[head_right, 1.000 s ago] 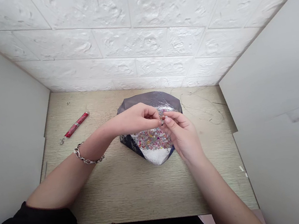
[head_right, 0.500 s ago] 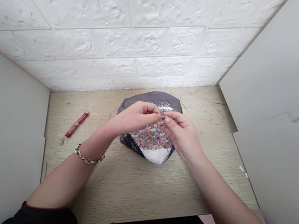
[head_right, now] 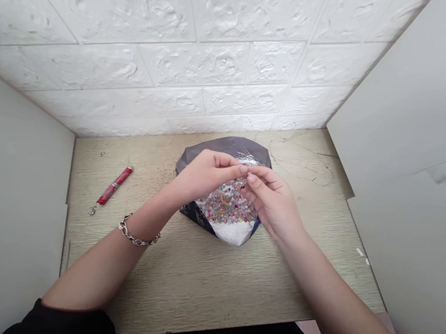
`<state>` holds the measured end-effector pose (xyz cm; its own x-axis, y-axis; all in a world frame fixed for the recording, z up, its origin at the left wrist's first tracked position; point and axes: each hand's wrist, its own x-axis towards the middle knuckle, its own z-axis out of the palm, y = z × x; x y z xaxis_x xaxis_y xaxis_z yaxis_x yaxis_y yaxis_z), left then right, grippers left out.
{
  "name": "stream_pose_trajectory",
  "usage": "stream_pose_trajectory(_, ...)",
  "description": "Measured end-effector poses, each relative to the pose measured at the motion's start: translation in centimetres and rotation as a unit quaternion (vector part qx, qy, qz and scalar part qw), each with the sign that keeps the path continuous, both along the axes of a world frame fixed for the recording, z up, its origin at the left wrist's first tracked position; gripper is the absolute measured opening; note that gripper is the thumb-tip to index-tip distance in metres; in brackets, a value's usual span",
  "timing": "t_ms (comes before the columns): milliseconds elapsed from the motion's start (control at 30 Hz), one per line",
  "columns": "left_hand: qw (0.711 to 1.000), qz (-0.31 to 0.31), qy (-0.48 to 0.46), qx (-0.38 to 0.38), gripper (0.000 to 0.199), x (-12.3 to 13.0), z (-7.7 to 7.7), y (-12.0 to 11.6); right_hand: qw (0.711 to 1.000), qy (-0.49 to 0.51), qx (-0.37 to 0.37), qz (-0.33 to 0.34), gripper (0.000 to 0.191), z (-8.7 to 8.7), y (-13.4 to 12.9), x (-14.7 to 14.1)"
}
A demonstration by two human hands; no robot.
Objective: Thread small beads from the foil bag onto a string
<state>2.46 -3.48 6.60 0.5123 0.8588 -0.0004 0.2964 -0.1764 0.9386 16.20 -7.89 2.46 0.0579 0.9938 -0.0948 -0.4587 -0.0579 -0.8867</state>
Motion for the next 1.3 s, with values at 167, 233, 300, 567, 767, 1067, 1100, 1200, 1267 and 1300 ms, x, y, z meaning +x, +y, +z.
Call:
stream_pose_trajectory(167, 1.000, 0.016, 0.011, 0.019, 0.025, 0.19, 0.19, -0.22, 1.000, 0.014, -0.011, 0.001, 0.016, 0.12, 0.09, 0.11)
stream_pose_trajectory(233, 0.999, 0.024, 0.020, 0.031, 0.023, 0.26, 0.36, -0.42, 1.000, 0.017, -0.015, 0.005, 0.016, 0.09, 0.10, 0.15)
stream_pose_trajectory(300, 0.998, 0.032, 0.031, 0.043, 0.022, 0.31, 0.55, -0.63, 1.000, 0.018, -0.016, 0.008, 0.017, 0.05, 0.11, 0.18)
stream_pose_trajectory(567, 0.994, 0.056, 0.064, 0.075, 0.017, 0.37, 0.99, -0.89, 1.000, -0.005, -0.008, 0.012, 0.012, -0.03, 0.12, 0.21)
stream_pose_trajectory(767, 0.993, 0.051, 0.063, 0.084, 0.017, 0.33, 0.87, -0.83, 1.000, -0.005, -0.011, 0.009, 0.013, 0.00, 0.07, 0.20)
stream_pose_trajectory(1067, 0.994, 0.045, 0.068, 0.075, 0.018, 0.40, 0.88, -0.87, 1.000, -0.008, -0.004, 0.013, 0.013, 0.02, 0.03, 0.15)
stream_pose_trajectory(1100, 0.994, 0.046, 0.069, 0.073, 0.018, 0.40, 0.89, -0.88, 1.000, -0.010, -0.004, 0.013, 0.013, 0.01, 0.03, 0.15)
stream_pose_trajectory(1200, 0.994, 0.043, 0.066, 0.072, 0.018, 0.40, 0.85, -0.91, 1.000, -0.006, -0.005, 0.011, 0.012, -0.01, 0.01, 0.13)
stream_pose_trajectory(1267, 0.995, 0.037, 0.061, 0.072, 0.019, 0.40, 0.76, -0.89, 1.000, -0.001, -0.005, 0.009, 0.013, 0.01, 0.00, 0.10)
stream_pose_trajectory(1300, 0.995, 0.034, 0.059, 0.071, 0.019, 0.40, 0.70, -0.86, 1.000, 0.000, -0.006, 0.008, 0.013, 0.02, -0.01, 0.08)
